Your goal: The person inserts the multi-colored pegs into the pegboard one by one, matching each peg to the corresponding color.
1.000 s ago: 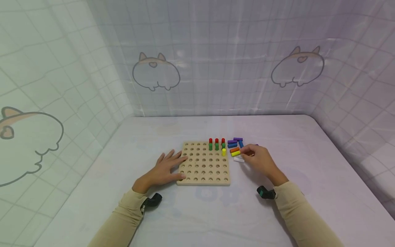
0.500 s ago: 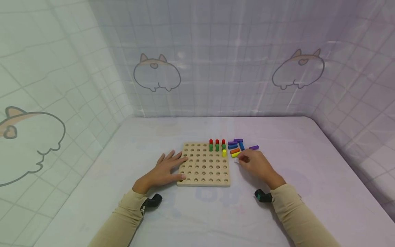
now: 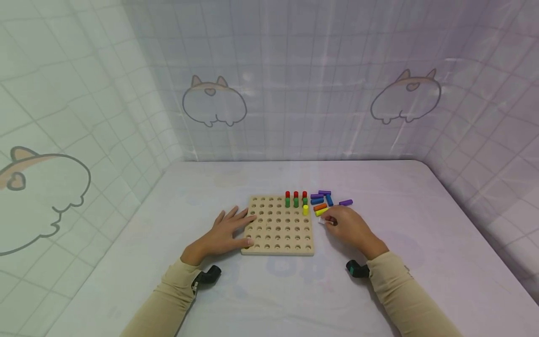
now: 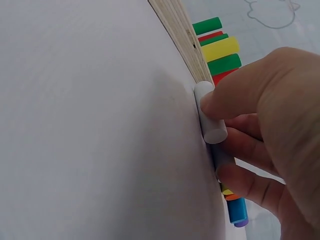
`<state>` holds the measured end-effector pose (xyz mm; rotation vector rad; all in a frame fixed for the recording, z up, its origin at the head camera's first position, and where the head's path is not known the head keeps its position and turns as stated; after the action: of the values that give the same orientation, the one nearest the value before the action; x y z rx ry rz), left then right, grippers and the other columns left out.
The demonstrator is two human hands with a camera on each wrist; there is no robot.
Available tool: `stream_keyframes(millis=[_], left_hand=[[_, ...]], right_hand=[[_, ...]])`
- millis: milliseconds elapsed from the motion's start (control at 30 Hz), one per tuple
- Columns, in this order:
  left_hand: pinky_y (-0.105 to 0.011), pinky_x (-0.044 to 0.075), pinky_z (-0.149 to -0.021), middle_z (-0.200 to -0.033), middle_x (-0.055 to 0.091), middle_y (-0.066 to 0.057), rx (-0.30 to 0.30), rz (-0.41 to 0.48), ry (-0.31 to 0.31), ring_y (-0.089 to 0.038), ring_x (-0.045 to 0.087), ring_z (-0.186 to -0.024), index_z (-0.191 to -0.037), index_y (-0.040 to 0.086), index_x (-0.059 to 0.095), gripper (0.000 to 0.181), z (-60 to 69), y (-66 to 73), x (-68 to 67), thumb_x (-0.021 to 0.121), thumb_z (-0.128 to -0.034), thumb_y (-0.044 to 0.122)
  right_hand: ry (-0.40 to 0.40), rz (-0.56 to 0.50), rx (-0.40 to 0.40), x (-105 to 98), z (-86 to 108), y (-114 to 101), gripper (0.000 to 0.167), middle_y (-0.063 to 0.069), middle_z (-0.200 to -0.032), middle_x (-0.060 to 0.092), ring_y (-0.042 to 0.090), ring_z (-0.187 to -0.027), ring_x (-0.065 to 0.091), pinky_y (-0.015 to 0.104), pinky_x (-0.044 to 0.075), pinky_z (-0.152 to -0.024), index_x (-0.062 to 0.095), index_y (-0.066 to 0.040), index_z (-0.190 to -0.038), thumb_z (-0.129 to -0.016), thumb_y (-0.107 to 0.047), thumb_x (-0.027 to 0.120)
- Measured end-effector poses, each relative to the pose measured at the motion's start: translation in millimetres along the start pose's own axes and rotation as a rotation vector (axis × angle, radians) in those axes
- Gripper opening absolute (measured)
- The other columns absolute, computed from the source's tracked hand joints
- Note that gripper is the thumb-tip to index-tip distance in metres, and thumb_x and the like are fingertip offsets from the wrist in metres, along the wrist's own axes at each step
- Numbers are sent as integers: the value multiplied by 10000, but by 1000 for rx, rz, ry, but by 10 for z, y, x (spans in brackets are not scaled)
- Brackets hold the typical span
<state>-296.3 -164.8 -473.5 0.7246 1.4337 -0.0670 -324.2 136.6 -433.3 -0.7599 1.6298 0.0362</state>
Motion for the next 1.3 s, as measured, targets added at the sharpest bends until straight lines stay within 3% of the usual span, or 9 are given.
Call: stream_keyframes(millis=[133, 267, 500, 700, 967, 1300], left_hand=[[-626, -53, -1161, -1647, 227, -34, 1, 7, 3, -352, 43, -1526, -1577, 309, 354, 809, 3, 1, -1, 553, -903, 709], [-625, -56, -1161, -1646, 230, -38, 0, 14, 2, -352, 41, -1526, -1577, 305, 356, 812, 8, 8, 0, 555, -901, 708], [-629, -53, -1159, -1645, 232, -44, 1, 7, 0, -354, 42, -1525, -1580, 306, 349, 808, 16, 9, 10, 547, -906, 707], [-635, -47, -1158, -1643, 239, -56, 4, 9, 1, -361, 47, -1523, -1577, 304, 356, 805, 16, 5, 15, 551, -906, 703], [-633, -51, -1158, -1644, 234, -54, 6, 3, 1, -361, 44, -1523, -1577, 303, 356, 803, 10, -1, 34, 551, -908, 702], [-641, -40, -1157, -1643, 239, -56, 14, -5, 9, -361, 48, -1524, -1576, 306, 358, 797, -6, -6, 19, 550, -911, 700]], right_hand=[[11, 30, -35, -9, 4, -28, 144, -58, -876, 656, 118, -780, 559, 360, 508, -719, 752, -94, -1008, -865, -86, 764], [18, 22, -19, -9, 14, -2, 144, -68, -873, 657, 113, -781, 560, 354, 511, -717, 753, -98, -1018, -875, -105, 758], [105, -113, 43, -68, 33, 82, 149, -11, -918, 695, 149, -812, 616, 357, 558, -739, 742, -70, -1053, -909, -108, 745], [204, -212, 86, -138, 47, 135, 279, 54, -998, 716, 208, -878, 658, 408, 571, -780, 682, -54, -1198, -923, -92, 718], [236, -313, 170, -178, 69, 228, 372, 92, -1045, 698, 258, -948, 661, 469, 544, -856, 625, -54, -1307, -956, -154, 698], [205, -500, 188, -142, 52, 297, 406, 129, -1107, 674, 266, -987, 671, 224, 544, -780, 606, -75, -1379, -986, -162, 663]])
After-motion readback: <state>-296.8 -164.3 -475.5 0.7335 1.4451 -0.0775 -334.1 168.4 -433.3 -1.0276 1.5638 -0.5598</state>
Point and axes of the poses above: each hand's wrist, its own z-axis away from the middle knuckle, its own x-axis out of the palm, y = z × x, the point moved 10 cm from there along -z, towards the middle knuckle
